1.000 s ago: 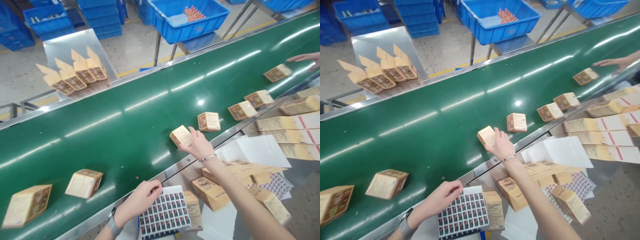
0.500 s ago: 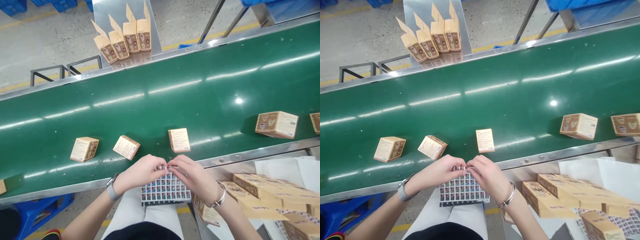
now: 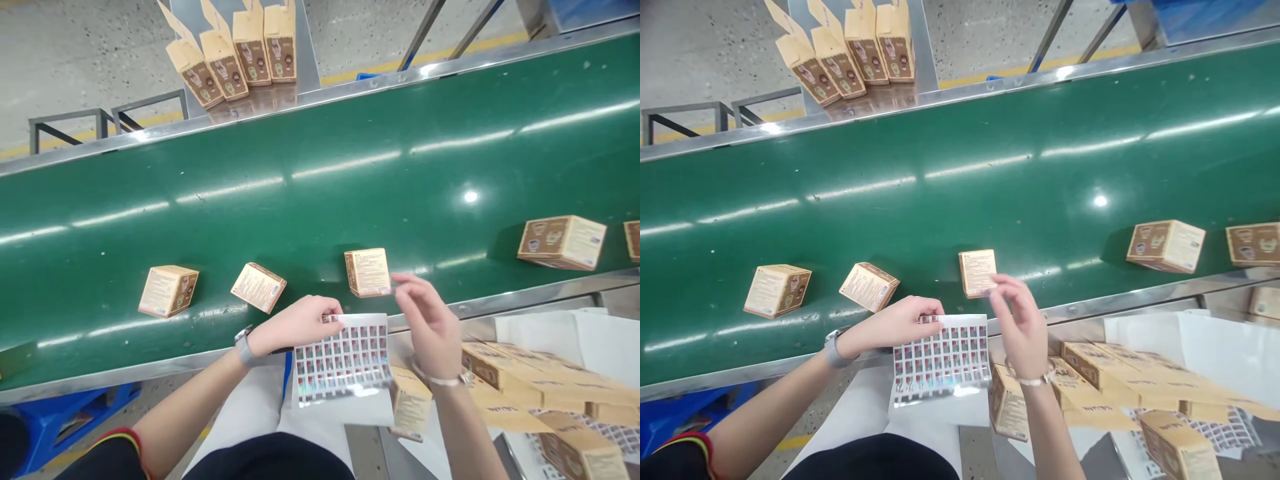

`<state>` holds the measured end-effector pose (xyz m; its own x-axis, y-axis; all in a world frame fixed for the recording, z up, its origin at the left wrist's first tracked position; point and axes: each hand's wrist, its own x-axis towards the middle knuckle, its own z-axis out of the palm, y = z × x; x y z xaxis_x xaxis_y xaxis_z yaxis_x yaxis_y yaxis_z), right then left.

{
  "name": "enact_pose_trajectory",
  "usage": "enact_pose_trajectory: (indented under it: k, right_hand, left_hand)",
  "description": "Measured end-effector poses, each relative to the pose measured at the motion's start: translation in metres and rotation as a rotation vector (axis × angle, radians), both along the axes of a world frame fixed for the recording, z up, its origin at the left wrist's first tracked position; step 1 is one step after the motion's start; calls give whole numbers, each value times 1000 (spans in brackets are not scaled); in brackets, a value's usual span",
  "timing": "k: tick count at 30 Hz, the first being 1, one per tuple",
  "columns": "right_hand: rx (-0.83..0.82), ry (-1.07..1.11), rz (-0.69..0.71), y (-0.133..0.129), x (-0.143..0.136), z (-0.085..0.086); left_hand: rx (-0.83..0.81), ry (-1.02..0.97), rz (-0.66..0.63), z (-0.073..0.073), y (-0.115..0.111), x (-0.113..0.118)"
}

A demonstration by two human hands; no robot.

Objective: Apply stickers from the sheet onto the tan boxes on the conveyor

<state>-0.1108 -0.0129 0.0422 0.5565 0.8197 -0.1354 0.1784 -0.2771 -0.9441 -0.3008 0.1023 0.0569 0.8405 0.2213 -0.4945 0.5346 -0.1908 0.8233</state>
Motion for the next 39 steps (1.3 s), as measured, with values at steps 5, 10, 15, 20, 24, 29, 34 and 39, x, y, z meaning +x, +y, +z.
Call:
enact_pose_trajectory:
  k: [5,10,15,20,24,29,34,39]
  right_hand:
    - [-87,219,-341,22,20,-59]
    - [-54,221,-430,31,25,-78]
    - [-26,165,-516,28,27,-80]
    - [-21,112,-551,28,32,-86]
    - [-43,37,-556,28,39,-87]
    - [-120,-116,-570,27,47,-99]
    - [-189,-247,-585,46,50,-87]
    - [41,-293,-234,124,20,22]
  left_hand:
    - [307,-148,-122,-19,-16,31]
    - [475,-169,-267,-41,-22,51]
    - [579,-147,-328,-48,-25,61]
    - [614,-148,-345,-49,-25,72]
    - [597,-155,-329,-48,-25,82]
    - [523,-168,-296,-54,-27,93]
    - [427,-182,-296,-49,-14,101]
    - [503,-179,-267,41,24,76]
